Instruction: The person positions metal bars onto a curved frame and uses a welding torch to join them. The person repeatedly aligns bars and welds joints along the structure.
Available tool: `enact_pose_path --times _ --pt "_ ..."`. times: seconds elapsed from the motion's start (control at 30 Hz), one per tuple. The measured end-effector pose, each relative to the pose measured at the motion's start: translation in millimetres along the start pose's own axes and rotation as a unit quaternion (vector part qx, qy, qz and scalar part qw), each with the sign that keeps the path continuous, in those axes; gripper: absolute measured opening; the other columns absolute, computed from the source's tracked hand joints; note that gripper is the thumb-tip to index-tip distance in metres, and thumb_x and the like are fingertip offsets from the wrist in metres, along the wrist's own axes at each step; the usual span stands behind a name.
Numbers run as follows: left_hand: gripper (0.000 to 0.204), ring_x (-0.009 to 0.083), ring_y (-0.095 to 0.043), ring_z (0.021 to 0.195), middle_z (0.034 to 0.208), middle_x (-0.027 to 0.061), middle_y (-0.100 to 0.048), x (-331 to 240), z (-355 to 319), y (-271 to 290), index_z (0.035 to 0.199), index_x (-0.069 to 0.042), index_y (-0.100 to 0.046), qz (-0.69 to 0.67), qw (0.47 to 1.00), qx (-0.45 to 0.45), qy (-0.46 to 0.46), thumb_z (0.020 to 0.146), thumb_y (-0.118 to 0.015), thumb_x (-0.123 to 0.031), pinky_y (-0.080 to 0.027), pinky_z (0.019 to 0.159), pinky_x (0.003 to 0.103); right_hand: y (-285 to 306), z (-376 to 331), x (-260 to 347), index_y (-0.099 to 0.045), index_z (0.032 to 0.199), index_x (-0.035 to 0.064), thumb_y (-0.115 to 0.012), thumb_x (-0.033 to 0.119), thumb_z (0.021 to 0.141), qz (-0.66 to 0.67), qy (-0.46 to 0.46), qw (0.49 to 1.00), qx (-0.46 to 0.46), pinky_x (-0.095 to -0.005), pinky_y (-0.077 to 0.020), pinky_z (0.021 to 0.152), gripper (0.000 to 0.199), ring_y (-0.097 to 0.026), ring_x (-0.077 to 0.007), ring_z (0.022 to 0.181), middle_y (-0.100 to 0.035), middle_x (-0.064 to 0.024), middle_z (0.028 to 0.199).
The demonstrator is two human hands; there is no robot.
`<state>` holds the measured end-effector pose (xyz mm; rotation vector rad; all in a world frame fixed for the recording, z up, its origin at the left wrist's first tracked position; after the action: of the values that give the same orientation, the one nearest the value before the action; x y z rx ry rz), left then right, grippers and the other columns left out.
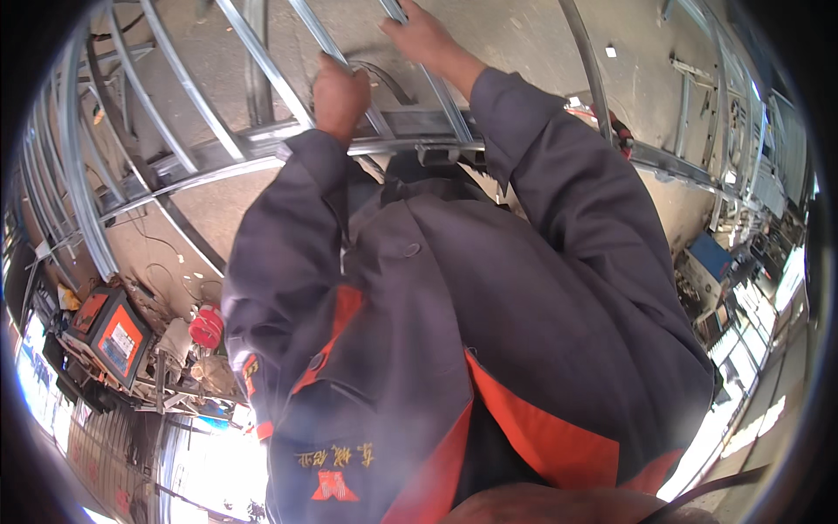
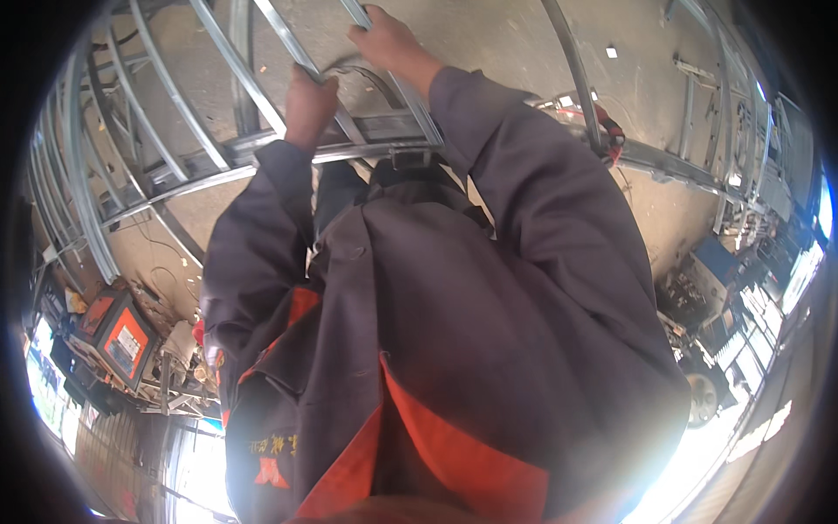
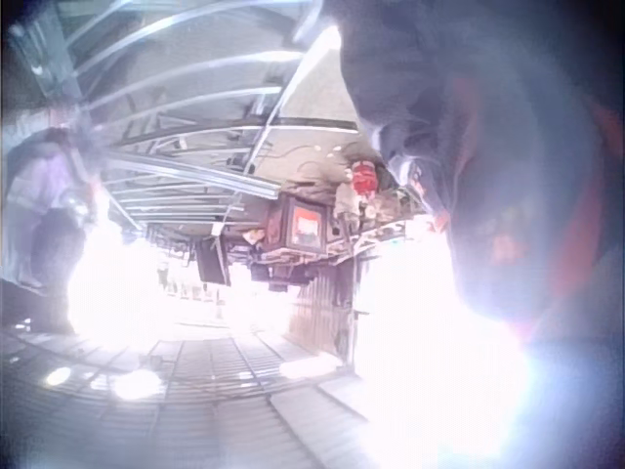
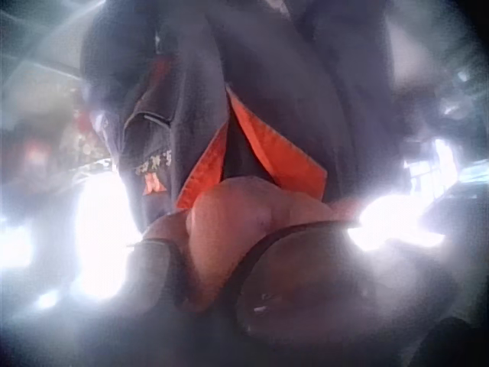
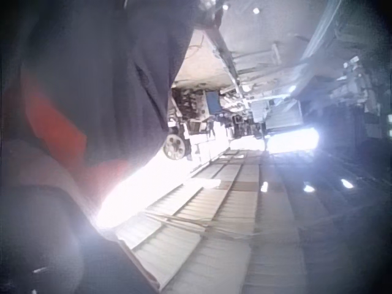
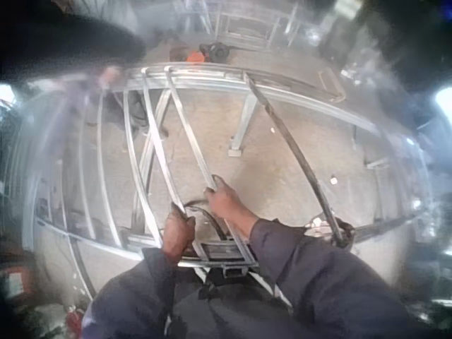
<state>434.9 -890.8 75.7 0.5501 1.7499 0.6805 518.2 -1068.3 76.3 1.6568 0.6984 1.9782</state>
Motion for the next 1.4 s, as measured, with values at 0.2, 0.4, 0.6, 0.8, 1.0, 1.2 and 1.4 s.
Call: enact_pose_path --times 0.2,0.4,0.6,0.8,1.0,1.2,1.4 --pt "0.079 0.0522 -0.069 0.092 0.097 0.0392 -0.068 -1 0 -1 0.137 0.024 -0.036 0.020 0.999 0.030 0.015 0.084 -0.070 -0.024 -0.057 0.084 0.052 -15 4 -24 -0.051 0.141 0.0016 -0.062 0.024 0.096 0.067 -0.064 0.990 0.110 -0.0502 -0.0543 0.088 0.052 -0.068 -0.0457 0.102 -0.070 -0.0296 0.109" --pt "0.085 0.0484 -0.070 0.100 0.105 0.0385 -0.068 -3 1 0 0.143 0.023 -0.033 0.059 0.996 0.052 0.041 0.086 -0.072 -0.027 -0.056 0.091 0.048 -16 -2 -18 -0.054 0.139 0.0026 -0.062 0.023 0.097 0.120 -0.110 0.979 0.121 -0.0462 -0.0536 0.091 0.048 -0.069 -0.0397 0.104 -0.071 -0.0265 0.110" --pt "0.085 0.0479 -0.070 0.099 0.104 0.0381 -0.068 0 -1 -2 0.145 0.022 -0.028 0.044 0.997 0.048 0.047 0.086 -0.071 -0.024 -0.057 0.089 0.049 -19 -12 -26 -0.053 0.142 0.0027 -0.063 0.026 0.096 0.069 -0.148 0.980 0.111 -0.0457 -0.0528 0.092 0.052 -0.068 -0.0396 0.104 -0.070 -0.0262 0.112" --pt "0.091 0.0497 -0.063 0.117 0.122 0.0427 -0.059 -8 -6 14 0.150 0.020 -0.020 -0.083 0.995 0.019 0.044 0.089 -0.072 -0.024 -0.053 0.099 0.048 -17 -19 -23 -0.046 0.148 -0.0003 -0.067 0.041 0.101 0.135 -0.191 0.963 0.134 -0.0323 -0.0516 0.080 0.066 -0.063 -0.0150 0.092 -0.070 -0.0063 0.104" --pt "0.082 0.0386 -0.065 0.120 0.134 0.0285 -0.060 8 -33 149 0.154 0.002 -0.039 -0.120 0.975 -0.180 -0.053 0.093 -0.078 -0.035 -0.054 0.101 0.043 34 -23 -10 -0.048 0.150 0.0037 -0.069 0.028 0.099 0.104 -0.160 0.980 0.048 -0.0371 -0.0527 0.093 0.060 -0.065 -0.0223 0.107 -0.068 -0.0144 0.114" --pt "0.063 0.0398 -0.066 0.118 0.129 0.0258 -0.066 227 -48 400 0.136 0.001 -0.061 0.105 0.920 -0.373 0.066 0.089 -0.078 -0.036 -0.051 0.104 0.046 84 -58 -9 -0.052 0.148 0.0049 -0.066 0.023 0.101 0.045 -0.175 0.982 -0.049 -0.0400 -0.0483 0.104 0.052 -0.060 -0.0256 0.118 -0.063 -0.0163 0.128" --pt "0.077 0.0387 -0.043 0.144 0.155 0.0213 -0.048 438 -57 554 0.151 -0.004 -0.047 0.317 0.843 -0.339 0.272 0.091 -0.068 -0.047 -0.037 0.117 0.051 79 -94 35 -0.051 0.148 0.0048 -0.063 0.026 0.103 0.004 -0.226 0.973 -0.056 -0.0404 -0.0467 0.105 0.052 -0.059 -0.0277 0.122 -0.063 -0.0178 0.129"
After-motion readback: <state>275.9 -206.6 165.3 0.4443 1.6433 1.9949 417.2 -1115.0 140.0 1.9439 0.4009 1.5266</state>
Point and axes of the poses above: each hand's wrist, its own z-axis towards the middle knuckle, its own y-axis out of the back of the hand, x = y × z, the point moved 9 cm from there along z, towards the middle knuckle
